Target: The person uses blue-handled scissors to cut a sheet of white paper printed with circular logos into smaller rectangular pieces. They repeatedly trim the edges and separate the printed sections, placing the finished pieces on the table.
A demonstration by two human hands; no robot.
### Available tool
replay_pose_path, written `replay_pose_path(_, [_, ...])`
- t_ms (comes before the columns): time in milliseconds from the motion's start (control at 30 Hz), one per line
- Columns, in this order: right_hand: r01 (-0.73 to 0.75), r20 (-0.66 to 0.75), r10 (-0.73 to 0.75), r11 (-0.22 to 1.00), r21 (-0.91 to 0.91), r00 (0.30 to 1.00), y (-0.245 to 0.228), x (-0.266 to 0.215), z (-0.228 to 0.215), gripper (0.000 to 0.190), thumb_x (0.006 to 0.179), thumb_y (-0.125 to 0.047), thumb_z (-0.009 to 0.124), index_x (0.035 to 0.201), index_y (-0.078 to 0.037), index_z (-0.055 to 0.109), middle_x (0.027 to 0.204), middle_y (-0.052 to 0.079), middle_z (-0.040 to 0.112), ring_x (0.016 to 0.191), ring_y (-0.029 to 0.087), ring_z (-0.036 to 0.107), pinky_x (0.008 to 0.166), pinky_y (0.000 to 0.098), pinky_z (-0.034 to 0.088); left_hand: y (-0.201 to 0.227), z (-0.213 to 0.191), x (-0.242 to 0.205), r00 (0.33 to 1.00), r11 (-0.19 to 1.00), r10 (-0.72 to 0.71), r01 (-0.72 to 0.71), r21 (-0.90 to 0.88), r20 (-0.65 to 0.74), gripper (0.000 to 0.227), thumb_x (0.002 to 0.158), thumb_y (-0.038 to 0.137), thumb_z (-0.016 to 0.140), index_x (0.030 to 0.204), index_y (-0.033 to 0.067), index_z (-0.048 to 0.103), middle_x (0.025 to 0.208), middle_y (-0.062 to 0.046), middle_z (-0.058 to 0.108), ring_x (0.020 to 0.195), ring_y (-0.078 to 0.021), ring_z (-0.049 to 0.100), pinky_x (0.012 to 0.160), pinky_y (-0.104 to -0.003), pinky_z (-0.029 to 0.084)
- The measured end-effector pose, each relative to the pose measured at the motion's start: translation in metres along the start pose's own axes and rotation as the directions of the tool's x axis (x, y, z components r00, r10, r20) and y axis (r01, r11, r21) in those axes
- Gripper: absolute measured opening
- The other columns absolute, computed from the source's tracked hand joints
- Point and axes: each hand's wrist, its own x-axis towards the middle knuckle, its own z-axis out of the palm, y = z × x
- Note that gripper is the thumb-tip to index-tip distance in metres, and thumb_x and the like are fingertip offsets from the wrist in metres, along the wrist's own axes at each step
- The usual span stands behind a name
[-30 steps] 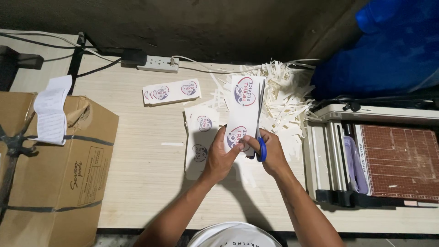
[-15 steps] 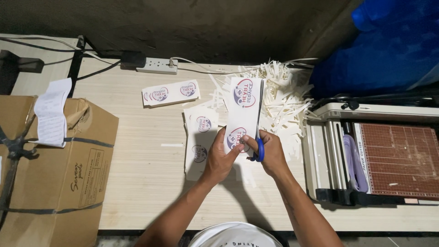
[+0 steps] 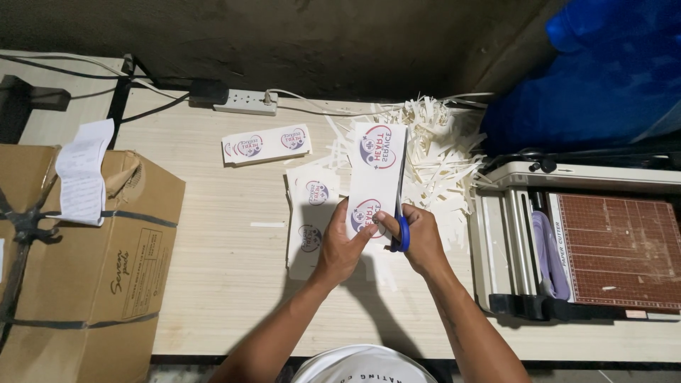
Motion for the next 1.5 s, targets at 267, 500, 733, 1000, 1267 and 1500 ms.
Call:
replay_pose_path(267, [0.056,0.073,-0.064,0.994,0.096,0.995,-0.007,-0.013,0.001,0.022,0.081,-0.019,0.081,0.093,-0.003,0.071,0.07,0.0,0.07,0.059,0.007,0.063,0.054,0.0242,0.053,-0.016,-0.005,0.0,0.998,0.999,0.034,-0.036,-0.039,-0.051,0.054,0.098,0.022,0.068,0.143,0.0012,0.046,0.121,-0.012,0.065,0.112,-0.0175,0.065,0.097,-0.034,0.057])
replay_pose_path(500, [-0.045,0.335,0.13,0.967,-0.249,0.933,0.004,-0.022,-0.026,0.022,0.08,-0.017,0.085,0.087,0.0,0.073,0.066,0.003,0.068,0.056,0.009,0.058,0.05,0.0236,0.045,-0.025,-0.039,0.013,0.945,0.991,-0.122,0.135,0.022,-0.303,0.033,0.098,0.027,0.064,0.12,0.0015,0.065,0.099,-0.007,0.075,0.085,-0.011,0.073,0.072,-0.027,0.065])
replay_pose_path(733, [-0.084,0.126,0.095,0.992,-0.09,0.987,0.013,-0.004,-0.036,0.02,0.079,-0.015,0.082,0.091,-0.002,0.072,0.066,0.006,0.069,0.054,0.012,0.06,0.05,0.0242,0.046,-0.023,-0.067,0.004,0.927,0.973,-0.229,0.227,-0.042,-0.298,0.028,0.096,0.021,0.067,0.118,0.0036,0.065,0.088,-0.009,0.074,0.067,-0.0114,0.064,0.055,-0.026,0.055])
replay_pose_path(1000, [-0.053,0.008,0.053,0.998,0.046,0.999,0.027,0.019,-0.033,0.021,0.085,-0.017,0.078,0.092,0.001,0.069,0.073,0.007,0.069,0.06,0.013,0.064,0.054,0.0276,0.051,-0.051,-0.087,-0.001,0.881,0.949,-0.312,0.269,-0.164,-0.357,0.021,0.099,0.013,0.063,0.115,-0.001,0.064,0.091,-0.014,0.072,0.066,-0.0134,0.066,0.057,-0.028,0.058])
replay_pose_path(1267, [-0.194,0.014,0.209,0.929,-0.315,0.978,0.113,0.035,-0.04,0.043,0.081,-0.044,0.081,0.092,-0.004,0.067,0.07,0.004,0.062,0.064,0.016,0.059,0.06,0.0306,0.048,-0.092,-0.178,0.057,0.738,0.966,-0.255,0.22,-0.135,-0.625,0.026,0.1,0.01,0.055,0.124,-0.0003,0.057,0.102,-0.014,0.073,0.072,-0.0158,0.072,0.061,-0.029,0.062])
replay_pose_path(1500, [-0.233,-0.046,0.263,0.744,-0.626,0.964,0.171,0.035,-0.045,0.054,0.077,-0.053,0.084,0.082,-0.003,0.065,0.06,0.004,0.056,0.056,0.018,0.053,0.056,0.0325,0.044,-0.107,-0.231,0.12,0.657,0.971,-0.226,0.212,-0.111,-0.72,0.025,0.102,0.013,0.057,0.122,-0.0008,0.062,0.101,-0.015,0.074,0.076,-0.0143,0.073,0.063,-0.027,0.063])
